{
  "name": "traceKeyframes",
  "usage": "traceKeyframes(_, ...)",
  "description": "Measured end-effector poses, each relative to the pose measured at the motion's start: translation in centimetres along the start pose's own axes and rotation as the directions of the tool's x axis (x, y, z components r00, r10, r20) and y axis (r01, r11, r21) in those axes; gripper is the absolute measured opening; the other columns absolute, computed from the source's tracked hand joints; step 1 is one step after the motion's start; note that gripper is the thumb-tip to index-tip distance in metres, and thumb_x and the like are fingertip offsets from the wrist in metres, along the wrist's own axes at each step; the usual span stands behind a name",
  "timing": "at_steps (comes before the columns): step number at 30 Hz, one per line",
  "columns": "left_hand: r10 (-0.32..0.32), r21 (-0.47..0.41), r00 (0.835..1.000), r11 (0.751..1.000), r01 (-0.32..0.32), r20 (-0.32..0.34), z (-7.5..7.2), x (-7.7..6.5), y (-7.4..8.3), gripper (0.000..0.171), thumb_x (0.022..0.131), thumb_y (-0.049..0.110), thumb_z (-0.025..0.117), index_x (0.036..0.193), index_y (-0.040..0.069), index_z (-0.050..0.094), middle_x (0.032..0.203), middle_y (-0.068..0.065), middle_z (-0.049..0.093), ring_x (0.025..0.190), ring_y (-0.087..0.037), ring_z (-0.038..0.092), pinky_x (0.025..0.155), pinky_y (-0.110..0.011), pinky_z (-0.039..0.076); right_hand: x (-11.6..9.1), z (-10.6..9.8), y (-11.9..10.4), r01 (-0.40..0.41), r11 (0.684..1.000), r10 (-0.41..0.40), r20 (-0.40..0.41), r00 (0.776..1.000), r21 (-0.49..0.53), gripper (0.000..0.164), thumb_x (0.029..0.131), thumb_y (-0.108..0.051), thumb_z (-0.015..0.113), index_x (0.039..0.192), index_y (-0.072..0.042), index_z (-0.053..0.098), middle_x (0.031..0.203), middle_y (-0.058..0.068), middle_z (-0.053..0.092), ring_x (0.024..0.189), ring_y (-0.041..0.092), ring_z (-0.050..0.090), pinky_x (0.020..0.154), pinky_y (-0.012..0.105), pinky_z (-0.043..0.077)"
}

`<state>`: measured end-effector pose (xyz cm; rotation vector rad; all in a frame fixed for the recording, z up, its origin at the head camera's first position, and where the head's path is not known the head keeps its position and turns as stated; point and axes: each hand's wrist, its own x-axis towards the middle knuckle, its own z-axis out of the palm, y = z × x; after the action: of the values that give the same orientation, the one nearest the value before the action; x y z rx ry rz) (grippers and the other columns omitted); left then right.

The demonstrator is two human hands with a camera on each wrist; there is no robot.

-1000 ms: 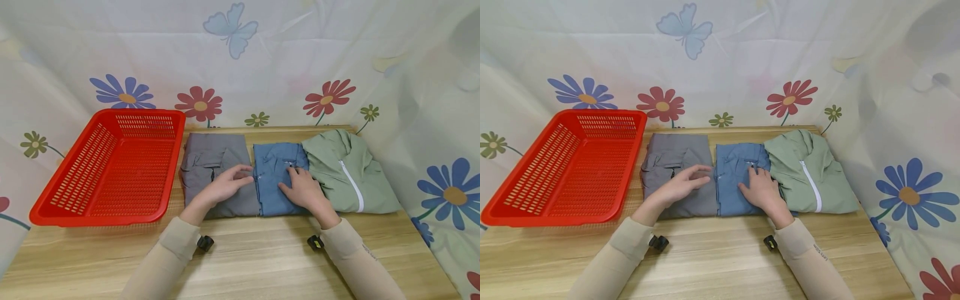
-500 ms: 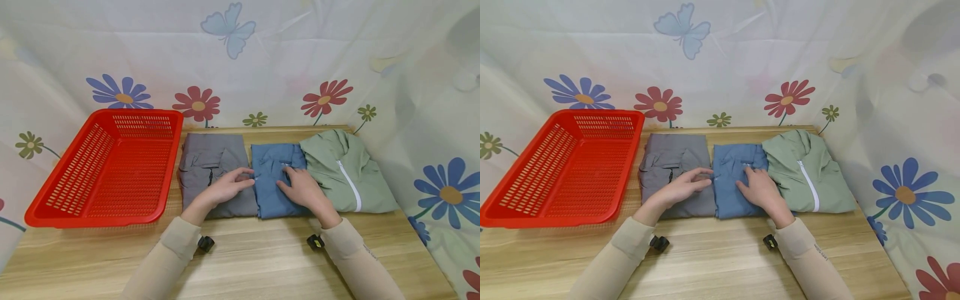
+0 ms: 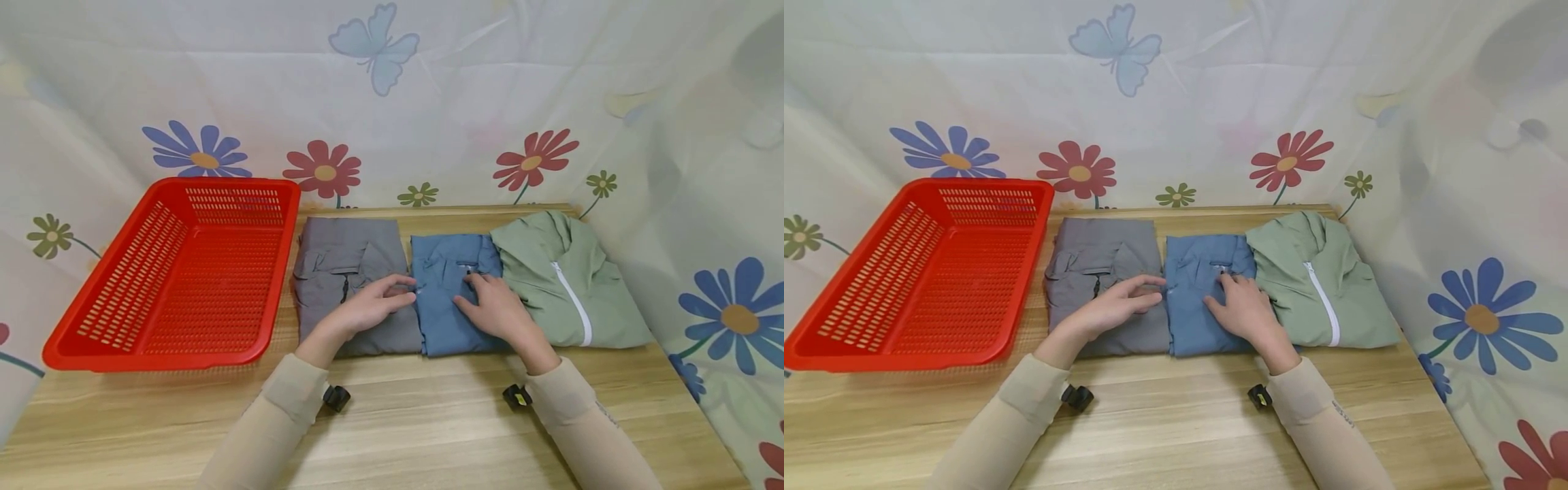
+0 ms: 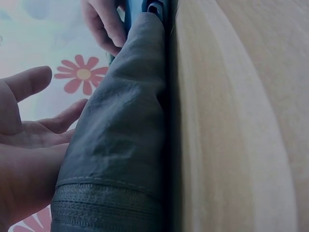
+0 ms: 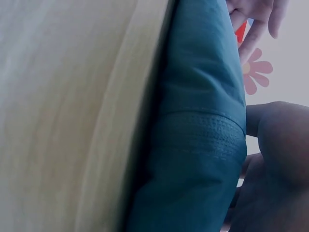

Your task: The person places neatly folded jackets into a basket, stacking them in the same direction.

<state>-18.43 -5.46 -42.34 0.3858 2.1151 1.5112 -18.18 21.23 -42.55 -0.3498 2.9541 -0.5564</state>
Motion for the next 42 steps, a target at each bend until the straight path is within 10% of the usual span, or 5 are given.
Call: traceKeyframes(42,-0.048,-0.068,0.997,0.996,0.052,0.062,0.7,1.5,0.3,0.052,0.106,0.036,0.059,0.154,0.019,0.046,0.149,-0.011,0.051,0.129,-0.030,0.056,0.111,-0.047,0.040,-0.4,0.3,0.3,0.012,1.000,-0.013,-0.003,1.000,-0.010,0.058,0.102,-0.032,0.063,0.144,0.005,0.052,0.144,0.031,0.051,0.130,0.052,0.048,0.100,0.067,0.041)
